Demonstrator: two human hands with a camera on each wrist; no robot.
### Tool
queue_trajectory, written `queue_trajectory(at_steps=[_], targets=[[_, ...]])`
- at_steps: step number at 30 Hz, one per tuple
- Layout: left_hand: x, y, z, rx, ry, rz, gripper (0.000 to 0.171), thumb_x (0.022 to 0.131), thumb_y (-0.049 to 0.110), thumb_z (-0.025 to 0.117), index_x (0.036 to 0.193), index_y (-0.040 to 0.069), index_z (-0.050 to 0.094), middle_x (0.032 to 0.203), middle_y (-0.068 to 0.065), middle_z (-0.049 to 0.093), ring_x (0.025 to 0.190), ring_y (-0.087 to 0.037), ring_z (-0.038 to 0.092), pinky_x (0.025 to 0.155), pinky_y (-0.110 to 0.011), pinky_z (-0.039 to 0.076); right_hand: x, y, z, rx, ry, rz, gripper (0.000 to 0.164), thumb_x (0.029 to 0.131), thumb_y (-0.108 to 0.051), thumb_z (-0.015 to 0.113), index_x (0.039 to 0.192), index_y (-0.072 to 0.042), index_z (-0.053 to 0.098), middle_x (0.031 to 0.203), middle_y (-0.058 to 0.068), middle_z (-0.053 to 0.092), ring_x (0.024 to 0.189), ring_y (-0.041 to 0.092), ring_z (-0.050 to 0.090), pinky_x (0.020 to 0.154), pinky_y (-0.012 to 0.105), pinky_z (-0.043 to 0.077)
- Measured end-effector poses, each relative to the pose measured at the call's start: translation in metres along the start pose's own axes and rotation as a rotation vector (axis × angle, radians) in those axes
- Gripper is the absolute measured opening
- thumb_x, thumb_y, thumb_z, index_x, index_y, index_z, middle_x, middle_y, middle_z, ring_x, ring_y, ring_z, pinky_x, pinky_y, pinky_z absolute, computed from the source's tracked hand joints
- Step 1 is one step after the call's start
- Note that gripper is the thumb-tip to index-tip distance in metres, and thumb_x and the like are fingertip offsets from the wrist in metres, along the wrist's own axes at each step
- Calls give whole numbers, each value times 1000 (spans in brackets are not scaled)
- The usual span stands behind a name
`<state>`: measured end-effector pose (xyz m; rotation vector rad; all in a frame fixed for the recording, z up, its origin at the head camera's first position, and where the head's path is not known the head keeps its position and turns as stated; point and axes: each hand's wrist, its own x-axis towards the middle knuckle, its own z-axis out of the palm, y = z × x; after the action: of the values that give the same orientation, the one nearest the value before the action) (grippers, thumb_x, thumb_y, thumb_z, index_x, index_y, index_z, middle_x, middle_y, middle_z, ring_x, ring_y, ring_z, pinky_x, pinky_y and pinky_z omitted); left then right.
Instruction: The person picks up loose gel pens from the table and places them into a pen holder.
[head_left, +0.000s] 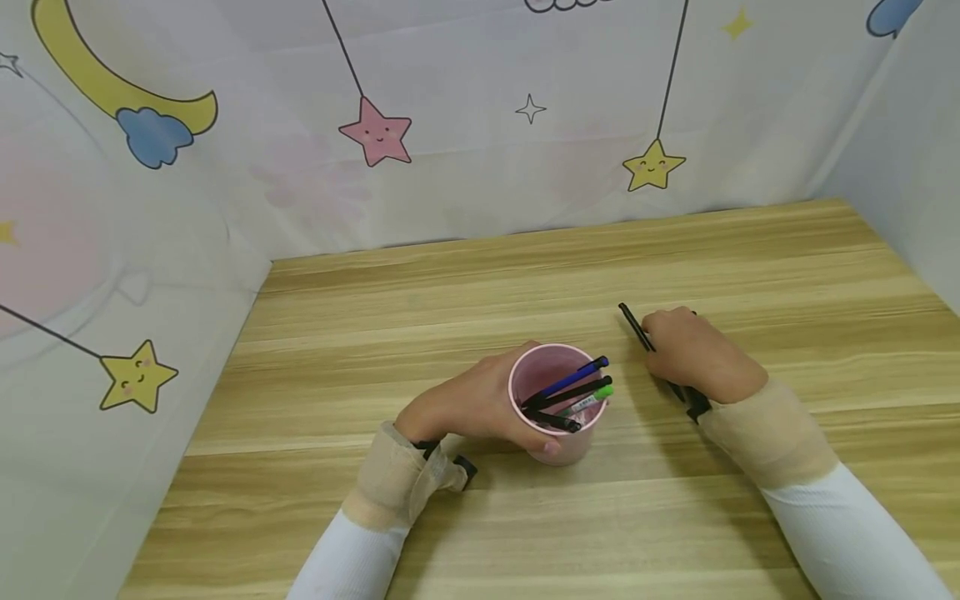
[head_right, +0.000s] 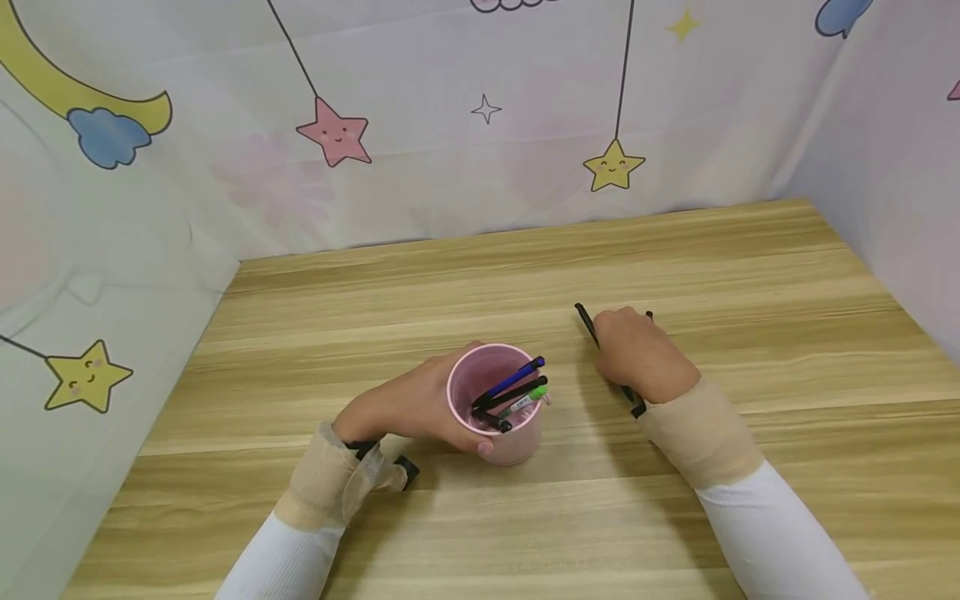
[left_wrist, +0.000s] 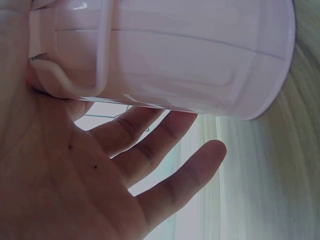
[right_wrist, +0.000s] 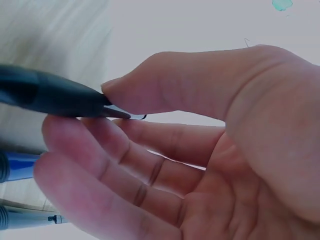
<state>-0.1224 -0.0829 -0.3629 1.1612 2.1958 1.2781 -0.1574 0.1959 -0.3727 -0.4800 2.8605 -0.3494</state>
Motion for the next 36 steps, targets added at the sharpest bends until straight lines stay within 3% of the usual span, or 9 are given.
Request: queue_trajectory(at_steps=[4,10,14,17,20,29,32,36], targets=[[2,-12,2,8,-8,0,87,57,43,84,133,27,44,117,11,54,106,-6,50,94,-33,44,1,0,0,0,38,-45,11,73,-3,57,82,2,58,75,13,58,63,23,50,53,36,46],[-1,7,-2,-26,0,18,83,59,31,85,131,19,46,116,5,56,105,-10,52,93,-37,45,0,0,0,16,76,-66,33,75,-7,59,104,8,60,95,24,64,73,25,55,62,42,50],[-2,9,-1,-30,-1,17,81,59,29,85,130,17,47,116,5,56,104,-10,52,93,-37,45,0,-2,0,50,74,-48,36,76,-11,60,107,7,58,77,11,64,63,20,52,57,39,48],[-1,0,1,-24,-3,10,83,58,34,85,130,21,46,117,7,56,105,-9,52,93,-36,45,-1,-3,0,87,73,-40,37,77,-13,60,109,6,57,61,0,57,54,15,49,52,36,46],[1,-13,4,-13,-5,10,85,57,40,85,131,26,45,117,10,55,105,-7,51,93,-35,44,-2,-4,-1,106,85,-42,37,76,-13,59,109,4,56,55,-3,54,50,13,48,50,34,45],[-2,-24,7,-12,-6,17,88,55,43,86,131,27,44,117,10,55,104,-7,52,93,-35,45,-4,-10,-1,122,119,-8,38,76,-18,59,109,0,56,61,0,55,49,14,48,48,34,43],[-3,-22,6,-16,-12,13,87,56,42,85,131,25,45,117,10,55,104,-7,52,93,-35,45,-5,-12,-1,125,127,-1,37,76,-19,60,107,0,56,63,0,56,50,14,49,49,34,44],[-7,-6,2,-29,-13,16,84,58,35,86,130,20,46,116,7,56,104,-9,52,92,-37,46,-6,-14,0,127,147,2,36,76,-20,61,106,-1,57,66,1,58,53,14,50,51,35,46]])
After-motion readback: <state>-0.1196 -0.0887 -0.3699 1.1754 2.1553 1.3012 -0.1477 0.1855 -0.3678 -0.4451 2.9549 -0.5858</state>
